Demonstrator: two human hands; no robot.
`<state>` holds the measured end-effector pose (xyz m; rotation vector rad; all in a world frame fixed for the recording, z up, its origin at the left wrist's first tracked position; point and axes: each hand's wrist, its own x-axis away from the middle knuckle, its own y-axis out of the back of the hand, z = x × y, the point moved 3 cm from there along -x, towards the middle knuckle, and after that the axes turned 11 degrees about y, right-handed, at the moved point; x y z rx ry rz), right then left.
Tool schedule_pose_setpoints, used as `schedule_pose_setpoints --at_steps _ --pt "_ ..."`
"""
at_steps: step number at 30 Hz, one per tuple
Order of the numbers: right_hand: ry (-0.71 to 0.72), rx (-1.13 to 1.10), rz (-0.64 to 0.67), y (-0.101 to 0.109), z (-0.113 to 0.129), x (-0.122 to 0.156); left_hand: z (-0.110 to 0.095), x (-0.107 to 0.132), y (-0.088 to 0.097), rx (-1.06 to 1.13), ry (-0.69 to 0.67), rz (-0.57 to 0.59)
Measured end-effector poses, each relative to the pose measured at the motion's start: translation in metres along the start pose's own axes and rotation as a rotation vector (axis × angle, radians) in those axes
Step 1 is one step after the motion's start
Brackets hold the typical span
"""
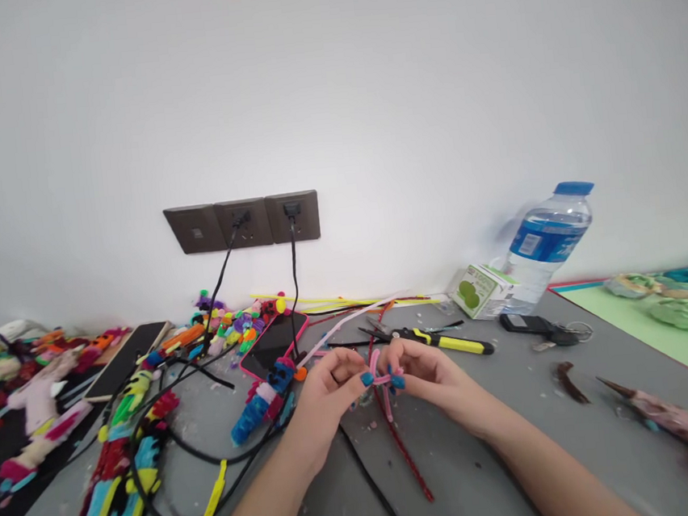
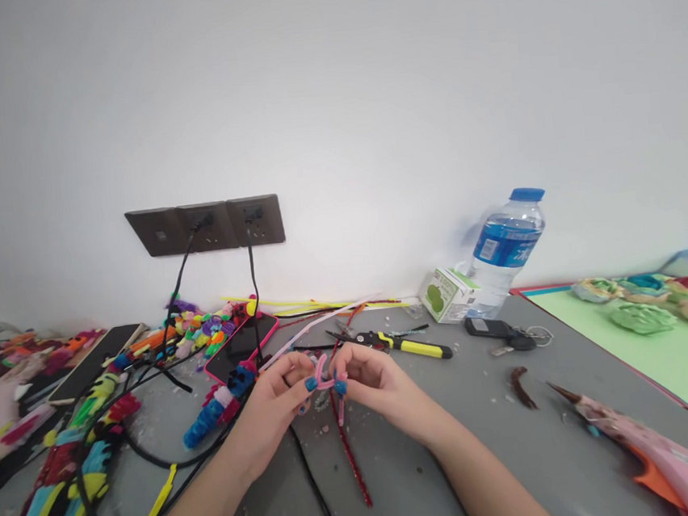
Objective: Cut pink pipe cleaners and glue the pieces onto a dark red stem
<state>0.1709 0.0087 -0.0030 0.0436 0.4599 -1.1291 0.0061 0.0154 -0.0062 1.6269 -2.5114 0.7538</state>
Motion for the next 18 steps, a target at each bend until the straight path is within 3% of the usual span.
schedule_pose_setpoints --at_steps 12,18 --pt "0.011 0.022 -0.031 0.0012 0.0006 -0.0017 -0.0066 0.0012 -0.0026 -0.098 -0.101 -0.029" --pt "-0.002 0.065 -0.013 0.0011 0.0001 -0.0018 0.0019 -0.0049 0.0040 -0.201 -0.164 -0.038"
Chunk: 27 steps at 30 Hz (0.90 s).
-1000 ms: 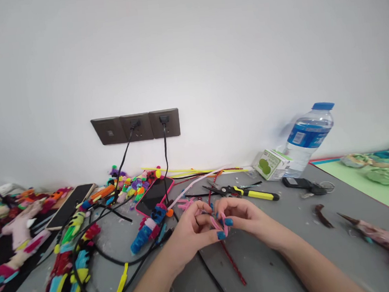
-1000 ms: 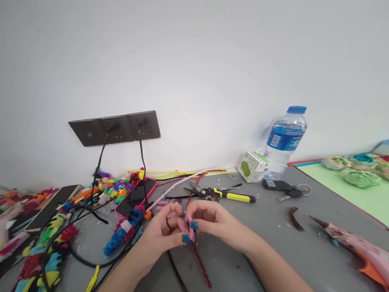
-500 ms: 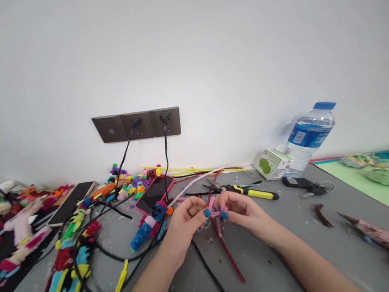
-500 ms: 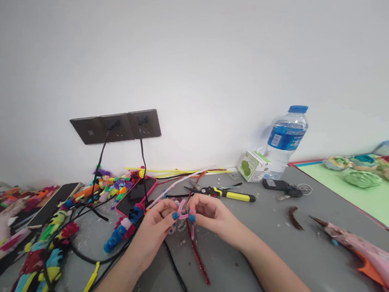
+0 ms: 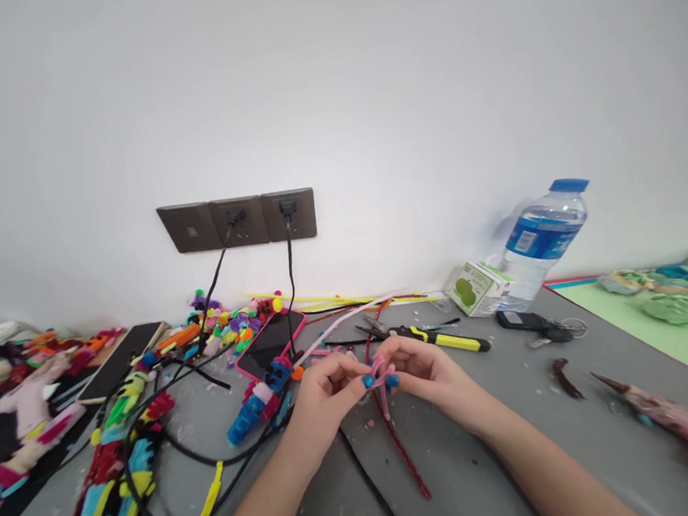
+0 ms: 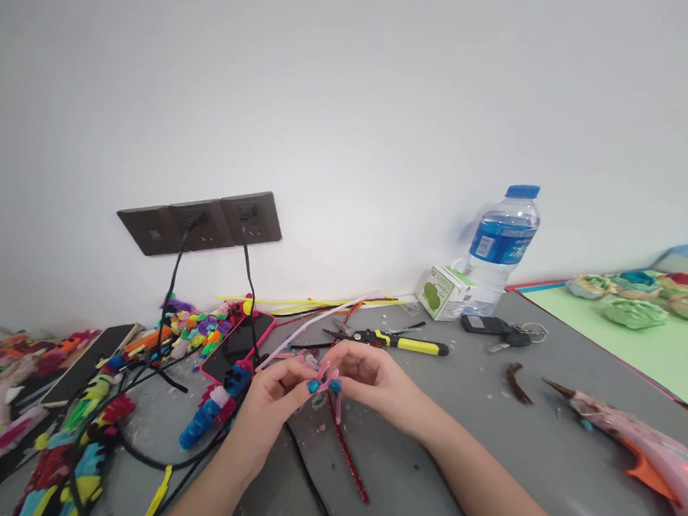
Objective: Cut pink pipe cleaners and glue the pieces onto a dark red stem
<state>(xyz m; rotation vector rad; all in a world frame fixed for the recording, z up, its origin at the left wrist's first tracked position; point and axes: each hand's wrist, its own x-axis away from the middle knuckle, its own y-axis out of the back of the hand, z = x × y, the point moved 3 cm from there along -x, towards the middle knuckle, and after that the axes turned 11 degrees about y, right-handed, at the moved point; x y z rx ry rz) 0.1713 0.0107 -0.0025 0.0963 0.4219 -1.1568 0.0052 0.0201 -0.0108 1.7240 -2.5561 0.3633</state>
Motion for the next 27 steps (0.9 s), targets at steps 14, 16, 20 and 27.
schedule_pose_setpoints --at_steps 14,16,20,27 --pt "-0.021 0.032 -0.027 0.000 0.000 -0.001 -0.004 0.003 -0.001 -0.198 -0.062 -0.036" --pt "-0.019 0.028 -0.026 0.000 -0.001 -0.001 -0.004 0.004 -0.001 -0.220 -0.075 -0.044" --pt "-0.012 -0.007 -0.012 0.000 -0.001 -0.002 -0.005 0.006 -0.001 -0.290 -0.117 -0.080" --pt "-0.017 0.018 -0.034 0.000 0.000 -0.001 -0.009 0.009 -0.004 -0.335 -0.144 -0.079"
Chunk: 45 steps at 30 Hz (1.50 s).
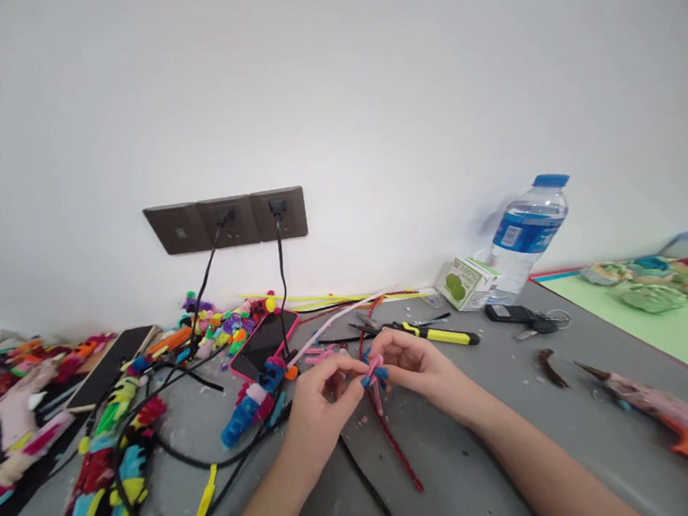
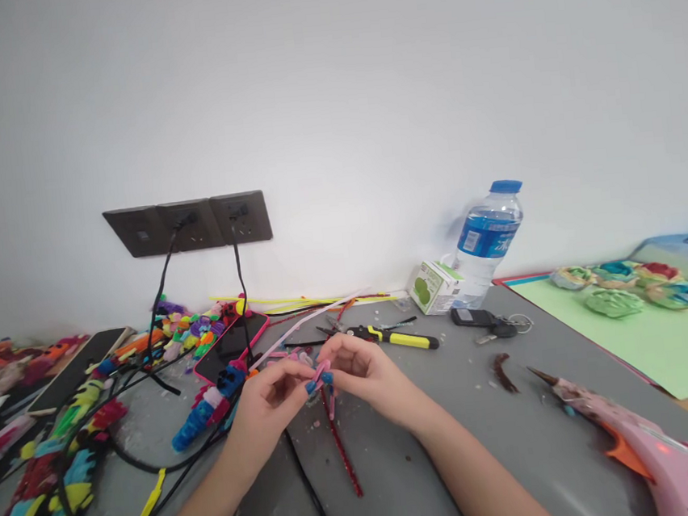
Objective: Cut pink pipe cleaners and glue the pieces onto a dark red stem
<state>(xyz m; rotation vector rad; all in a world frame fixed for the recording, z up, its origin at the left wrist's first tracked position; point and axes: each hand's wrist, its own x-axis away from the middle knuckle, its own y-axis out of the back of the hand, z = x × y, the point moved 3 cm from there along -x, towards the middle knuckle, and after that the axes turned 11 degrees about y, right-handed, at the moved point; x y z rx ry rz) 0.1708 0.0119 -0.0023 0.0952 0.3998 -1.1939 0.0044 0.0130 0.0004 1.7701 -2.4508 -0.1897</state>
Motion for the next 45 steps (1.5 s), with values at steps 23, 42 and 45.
schedule_pose_setpoints --at_steps 23,42,45 --pt "-0.003 0.059 -0.014 0.005 -0.005 -0.001 -0.001 0.002 0.000 -0.105 -0.065 -0.027" --pt "0.013 0.100 -0.080 0.011 -0.006 -0.001 0.004 -0.004 0.001 0.004 0.041 -0.018" --pt "0.003 0.081 -0.071 0.011 -0.007 0.000 0.004 -0.004 0.001 0.006 0.046 -0.021"
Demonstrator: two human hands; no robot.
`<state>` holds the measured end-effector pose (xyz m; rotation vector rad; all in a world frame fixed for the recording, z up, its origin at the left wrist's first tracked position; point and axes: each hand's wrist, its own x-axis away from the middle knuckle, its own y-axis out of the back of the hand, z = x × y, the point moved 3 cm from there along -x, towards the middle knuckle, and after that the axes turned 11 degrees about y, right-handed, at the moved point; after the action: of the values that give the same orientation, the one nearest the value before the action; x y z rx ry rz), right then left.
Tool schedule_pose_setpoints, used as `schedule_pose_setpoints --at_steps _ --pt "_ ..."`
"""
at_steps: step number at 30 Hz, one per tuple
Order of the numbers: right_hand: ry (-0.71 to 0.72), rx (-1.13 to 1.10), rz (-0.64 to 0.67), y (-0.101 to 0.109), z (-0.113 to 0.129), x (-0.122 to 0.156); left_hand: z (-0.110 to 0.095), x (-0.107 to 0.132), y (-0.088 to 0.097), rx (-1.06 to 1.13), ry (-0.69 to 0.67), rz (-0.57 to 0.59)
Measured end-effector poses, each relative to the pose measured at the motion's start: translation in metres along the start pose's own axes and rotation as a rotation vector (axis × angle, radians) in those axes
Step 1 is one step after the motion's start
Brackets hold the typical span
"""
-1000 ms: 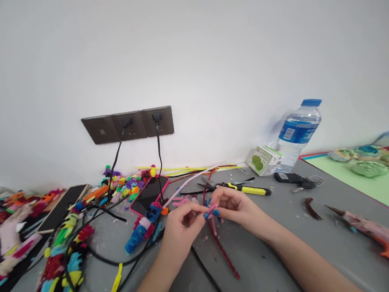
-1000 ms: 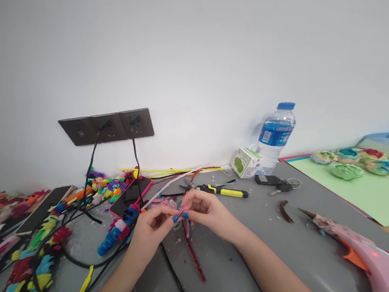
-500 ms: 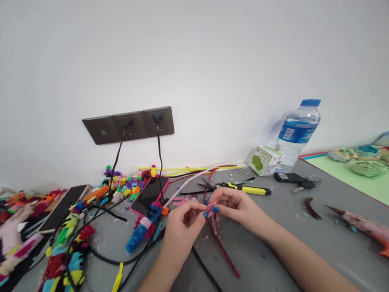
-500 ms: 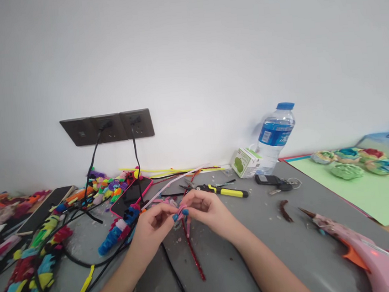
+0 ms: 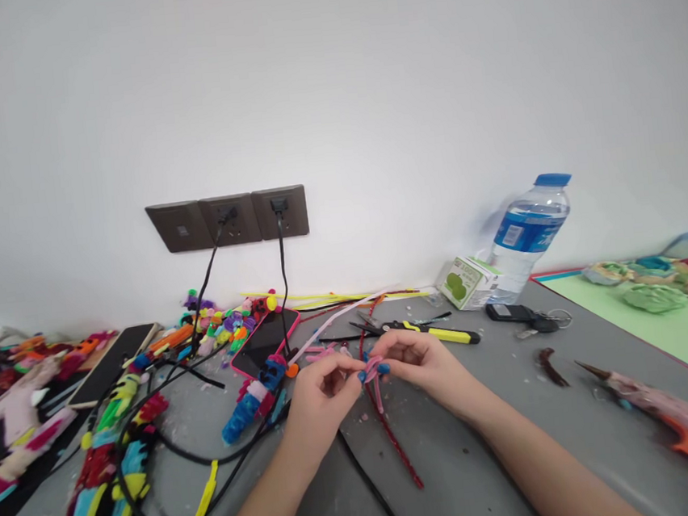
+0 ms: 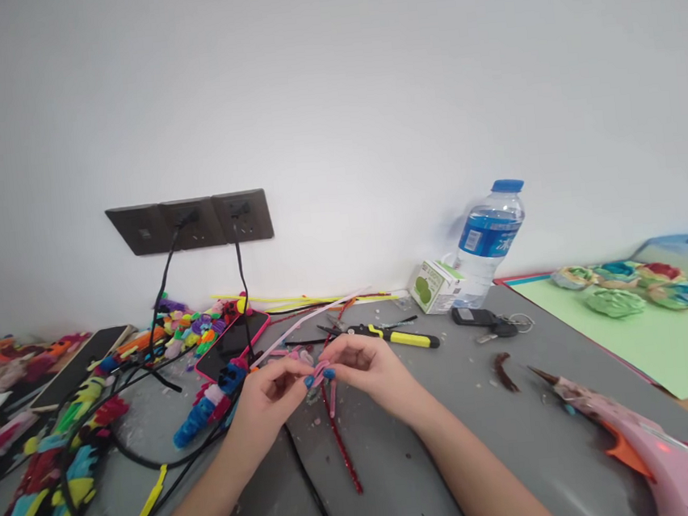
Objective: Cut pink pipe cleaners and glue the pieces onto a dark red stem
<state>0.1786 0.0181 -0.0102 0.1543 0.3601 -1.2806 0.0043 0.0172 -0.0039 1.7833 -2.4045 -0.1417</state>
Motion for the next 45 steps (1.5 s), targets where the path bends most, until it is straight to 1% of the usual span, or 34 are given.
schedule_pose_setpoints --at_steps 5,10,16,19,22,26,29,36,42,45 --pt "-0.006 -0.038 0.012 -0.001 0.000 -0.001 0.003 0.001 -0.001 -0.008 0.010 0.013" --pt "0.011 -0.004 0.024 0.000 0.001 -0.001 0.006 0.000 -0.001 -0.056 -0.009 0.027" --pt "0.013 -0.005 0.017 -0.001 0.001 0.000 0.004 0.000 -0.001 -0.083 -0.051 0.010" --pt "0.022 0.002 -0.011 0.000 0.002 -0.001 -0.001 0.002 -0.002 -0.124 -0.124 -0.017" --pt "0.032 0.013 -0.036 0.001 0.002 -0.001 -0.008 0.005 -0.001 -0.232 -0.279 -0.083" --pt "-0.003 0.002 -0.016 0.000 0.001 -0.001 -0.014 0.008 0.003 -0.327 -0.431 -0.193" --pt "-0.018 -0.009 -0.011 -0.002 0.000 -0.001 -0.016 0.010 0.004 -0.340 -0.514 -0.227" --pt "-0.039 -0.019 -0.010 -0.004 0.001 0.001 -0.018 0.012 0.004 -0.362 -0.602 -0.266" --pt "-0.045 -0.012 -0.006 -0.004 0.003 0.001 -0.016 0.011 0.005 -0.328 -0.592 -0.283" --pt "-0.043 0.001 -0.005 -0.004 0.004 0.000 -0.015 0.011 0.005 -0.324 -0.619 -0.285"
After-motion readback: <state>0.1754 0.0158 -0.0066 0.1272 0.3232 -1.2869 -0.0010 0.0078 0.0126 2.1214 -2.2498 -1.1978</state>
